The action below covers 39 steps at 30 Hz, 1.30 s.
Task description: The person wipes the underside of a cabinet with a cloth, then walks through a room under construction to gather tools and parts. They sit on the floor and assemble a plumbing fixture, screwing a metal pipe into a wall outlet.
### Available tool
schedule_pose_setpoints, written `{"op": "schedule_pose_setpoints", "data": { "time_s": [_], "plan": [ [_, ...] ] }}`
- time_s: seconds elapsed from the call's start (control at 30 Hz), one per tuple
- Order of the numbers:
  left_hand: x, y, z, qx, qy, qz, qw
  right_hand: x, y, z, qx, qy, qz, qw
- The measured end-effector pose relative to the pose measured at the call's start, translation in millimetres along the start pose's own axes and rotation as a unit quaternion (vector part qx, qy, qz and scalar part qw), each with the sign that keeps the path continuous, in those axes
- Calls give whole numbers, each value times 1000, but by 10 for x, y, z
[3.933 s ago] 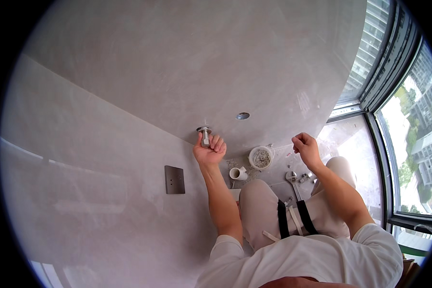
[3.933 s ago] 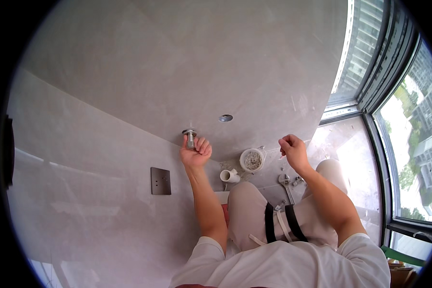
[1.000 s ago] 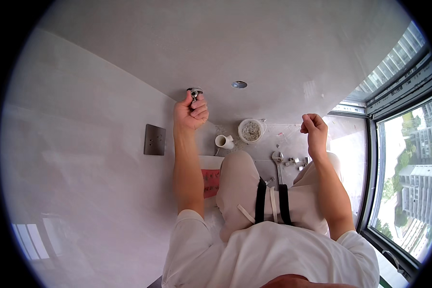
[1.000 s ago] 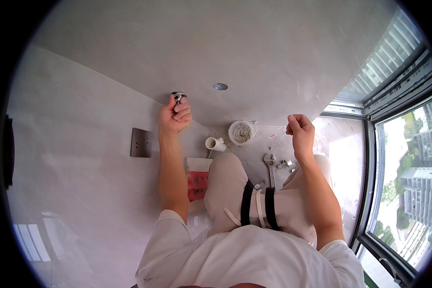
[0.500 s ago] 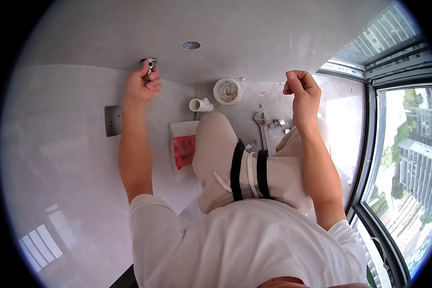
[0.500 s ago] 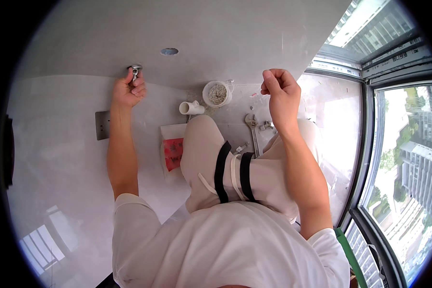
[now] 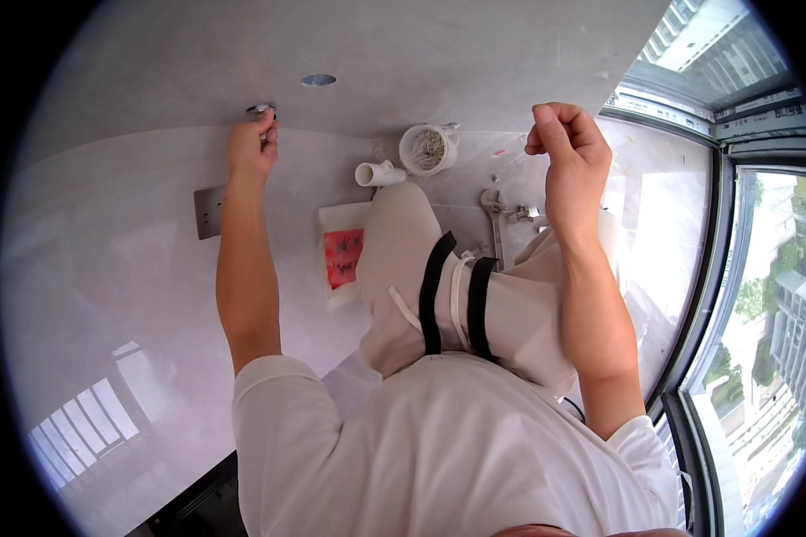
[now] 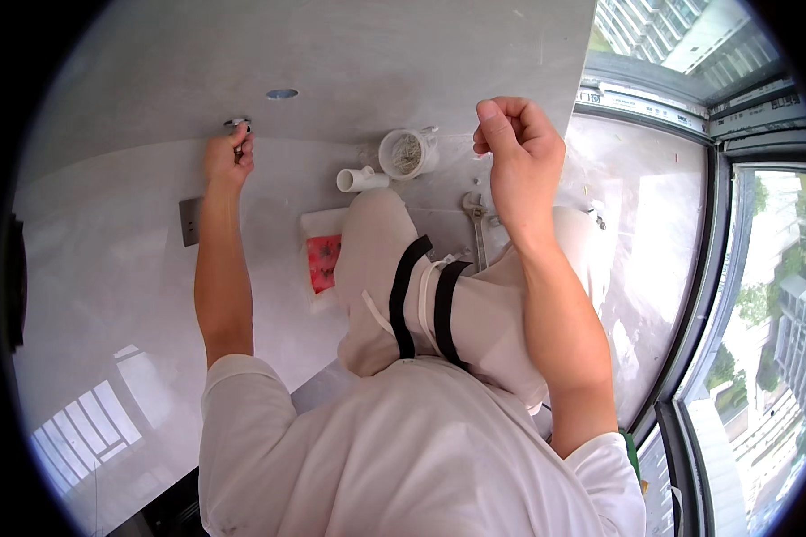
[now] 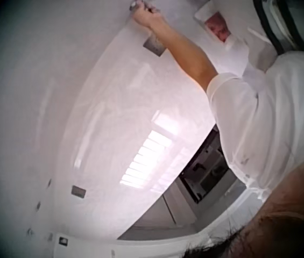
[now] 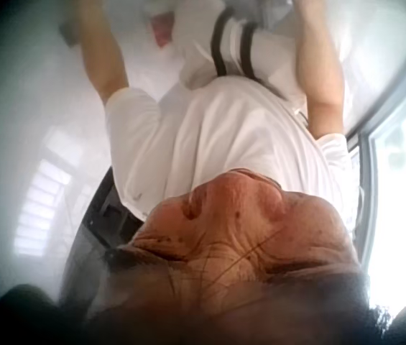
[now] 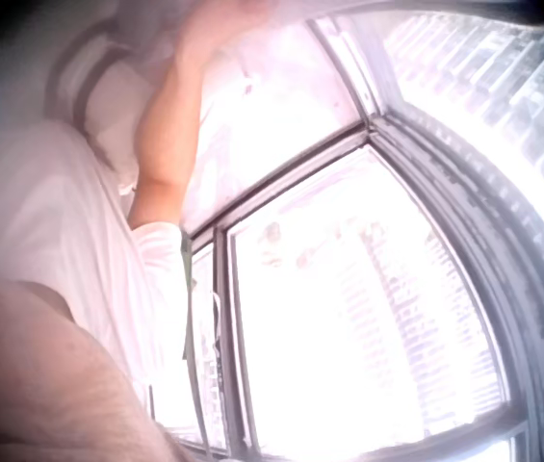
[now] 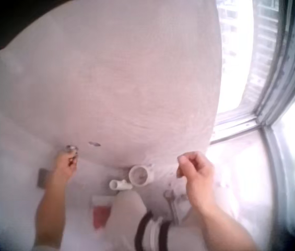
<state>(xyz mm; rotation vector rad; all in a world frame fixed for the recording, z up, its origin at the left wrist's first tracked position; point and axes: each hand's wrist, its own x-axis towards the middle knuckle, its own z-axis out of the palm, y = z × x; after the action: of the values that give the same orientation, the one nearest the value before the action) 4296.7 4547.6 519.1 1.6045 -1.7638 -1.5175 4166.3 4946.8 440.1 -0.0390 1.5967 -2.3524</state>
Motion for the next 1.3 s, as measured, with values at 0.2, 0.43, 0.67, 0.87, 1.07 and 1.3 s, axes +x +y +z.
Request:
{"op": "schedule_pose_setpoints", "data": {
  "time_s": [0.2, 0.43, 0.67, 0.87, 1.07, 1.3],
  "plan": [
    [137, -207, 94, 64, 114, 124, 984, 83, 11, -38, 13, 3, 9, 1000],
    [-119, -229, 382, 361, 303, 237, 850, 168, -12, -148, -6, 8, 14, 1000],
    [-233, -249, 436, 502, 375, 241, 741, 114, 20, -112, 22, -9, 19, 1000],
    [-66, -282, 159, 452, 206, 316, 808, 102, 90, -67, -20, -6, -7, 1000],
    [92, -508, -378, -284, -187, 3, 940, -34, 176, 48, -37, 2, -14, 999],
    [400, -689, 157, -508, -524, -74, 680, -123, 200, 215, -107, 20, -55, 993]
  ]
}}
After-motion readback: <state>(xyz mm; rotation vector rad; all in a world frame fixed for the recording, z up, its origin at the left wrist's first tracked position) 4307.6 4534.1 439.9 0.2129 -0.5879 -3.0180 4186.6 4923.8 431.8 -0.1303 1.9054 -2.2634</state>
